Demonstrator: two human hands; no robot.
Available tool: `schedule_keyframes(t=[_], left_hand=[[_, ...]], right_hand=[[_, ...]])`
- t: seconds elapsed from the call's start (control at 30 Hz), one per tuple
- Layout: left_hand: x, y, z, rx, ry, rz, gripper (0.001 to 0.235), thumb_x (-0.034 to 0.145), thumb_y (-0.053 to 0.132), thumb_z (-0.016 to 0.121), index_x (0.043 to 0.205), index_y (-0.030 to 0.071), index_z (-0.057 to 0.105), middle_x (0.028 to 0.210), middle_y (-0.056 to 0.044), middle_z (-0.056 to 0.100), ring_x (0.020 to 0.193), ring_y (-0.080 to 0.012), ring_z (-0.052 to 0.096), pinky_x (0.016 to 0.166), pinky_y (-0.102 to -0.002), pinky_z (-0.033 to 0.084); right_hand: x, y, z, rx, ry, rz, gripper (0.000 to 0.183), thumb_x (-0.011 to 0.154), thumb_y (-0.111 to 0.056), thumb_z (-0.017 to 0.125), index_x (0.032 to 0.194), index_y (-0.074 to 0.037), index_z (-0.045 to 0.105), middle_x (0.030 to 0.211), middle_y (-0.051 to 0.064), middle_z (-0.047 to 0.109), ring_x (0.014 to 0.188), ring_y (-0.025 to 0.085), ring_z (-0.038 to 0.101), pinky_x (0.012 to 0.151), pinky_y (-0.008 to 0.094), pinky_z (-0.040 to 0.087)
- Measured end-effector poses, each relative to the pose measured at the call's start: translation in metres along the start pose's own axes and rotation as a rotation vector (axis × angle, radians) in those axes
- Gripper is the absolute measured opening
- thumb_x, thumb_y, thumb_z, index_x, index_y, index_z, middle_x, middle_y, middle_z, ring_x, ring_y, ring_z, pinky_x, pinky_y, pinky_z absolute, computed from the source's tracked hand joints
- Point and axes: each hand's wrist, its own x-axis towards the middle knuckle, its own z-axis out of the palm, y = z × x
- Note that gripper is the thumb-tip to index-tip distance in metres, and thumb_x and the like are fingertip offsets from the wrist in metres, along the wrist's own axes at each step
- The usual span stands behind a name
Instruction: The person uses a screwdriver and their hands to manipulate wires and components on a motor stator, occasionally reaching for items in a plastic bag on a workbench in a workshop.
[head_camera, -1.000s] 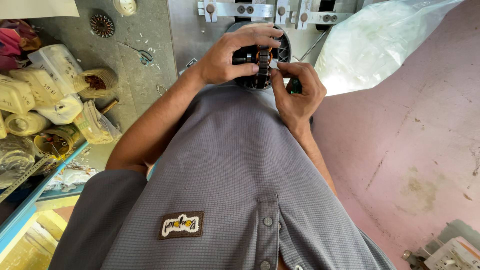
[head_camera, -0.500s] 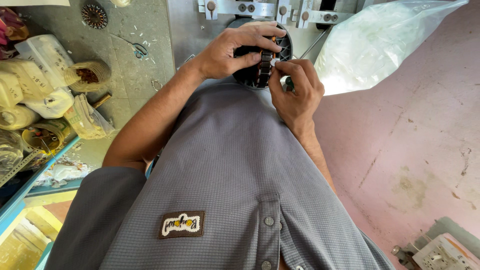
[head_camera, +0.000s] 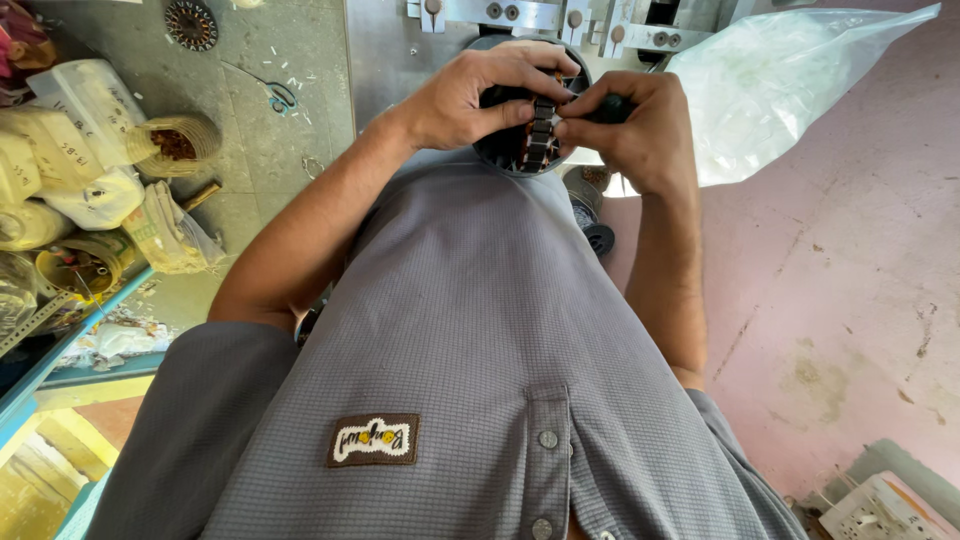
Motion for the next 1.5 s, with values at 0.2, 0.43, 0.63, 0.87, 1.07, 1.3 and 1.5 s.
schedule_keyframes(t=[0.2,0.43,0.63,0.87,1.07,1.3,1.5], left_hand=[[-0.001,0.006,-0.006,-0.047,-0.021,-0.032,0.039,0.094,0.027,0.081,0.131,0.018,0.071,0.152,-0.008,0.059,0.148,-0.0303,0.052,0.128,-0.052,0.042],[0.002,0.01,-0.01,-0.105,-0.039,-0.061,0.043,0.091,0.025,0.087,0.13,0.018,0.072,0.154,-0.008,0.06,0.151,-0.03,0.051,0.131,-0.05,0.041],[0.004,0.012,-0.01,-0.135,-0.055,-0.1,0.043,0.09,0.027,0.087,0.13,0.017,0.072,0.154,-0.007,0.059,0.151,-0.029,0.051,0.131,-0.048,0.041],[0.003,0.005,-0.007,-0.153,-0.04,-0.114,0.045,0.088,0.028,0.087,0.128,0.017,0.072,0.153,-0.007,0.059,0.151,-0.03,0.05,0.131,-0.05,0.04],[0.002,-0.002,-0.004,0.067,-0.061,-0.108,0.068,0.086,0.036,0.088,0.146,0.024,0.059,0.161,-0.005,0.055,0.151,-0.0285,0.055,0.131,-0.051,0.044],[0.002,0.017,0.037,0.537,0.07,-0.012,0.141,0.064,0.041,0.102,0.166,0.027,0.005,0.157,-0.014,0.039,0.146,-0.0385,0.043,0.126,-0.055,0.037],[-0.004,0.022,0.039,0.434,0.089,-0.077,0.141,0.065,0.032,0.105,0.168,0.028,0.009,0.157,-0.006,0.046,0.148,-0.0317,0.048,0.13,-0.05,0.041]], right_hand=[[-0.001,0.016,-0.008,0.202,-0.03,0.074,0.009,0.089,0.002,0.081,0.097,0.0,0.077,0.082,0.009,0.076,0.048,0.003,0.049,0.041,0.018,0.03],[0.007,0.027,-0.006,0.116,-0.017,0.005,0.009,0.09,0.003,0.083,0.095,0.001,0.076,0.08,0.011,0.076,0.049,0.004,0.051,0.042,0.018,0.031],[0.012,0.025,-0.004,0.082,-0.033,-0.05,0.016,0.085,0.005,0.087,0.095,0.004,0.074,0.085,0.013,0.076,0.069,0.012,0.072,0.056,0.021,0.052],[0.013,0.017,-0.005,0.009,-0.037,-0.076,0.018,0.085,0.006,0.085,0.094,0.003,0.069,0.087,0.012,0.074,0.075,0.015,0.075,0.068,0.025,0.063],[0.005,0.025,-0.001,-0.081,0.065,-0.009,0.022,0.087,0.005,0.084,0.1,0.0,0.066,0.088,0.009,0.071,0.075,0.012,0.07,0.065,0.023,0.058],[-0.019,0.067,-0.016,0.858,0.374,-0.12,0.046,0.09,0.02,0.06,0.13,0.002,0.045,0.123,0.021,0.063,0.112,0.029,0.068,0.09,0.033,0.062],[-0.044,0.058,-0.013,1.021,0.583,-0.008,0.041,0.103,0.002,0.058,0.133,-0.002,0.03,0.111,0.03,0.065,0.103,0.044,0.075,0.091,0.05,0.067]])
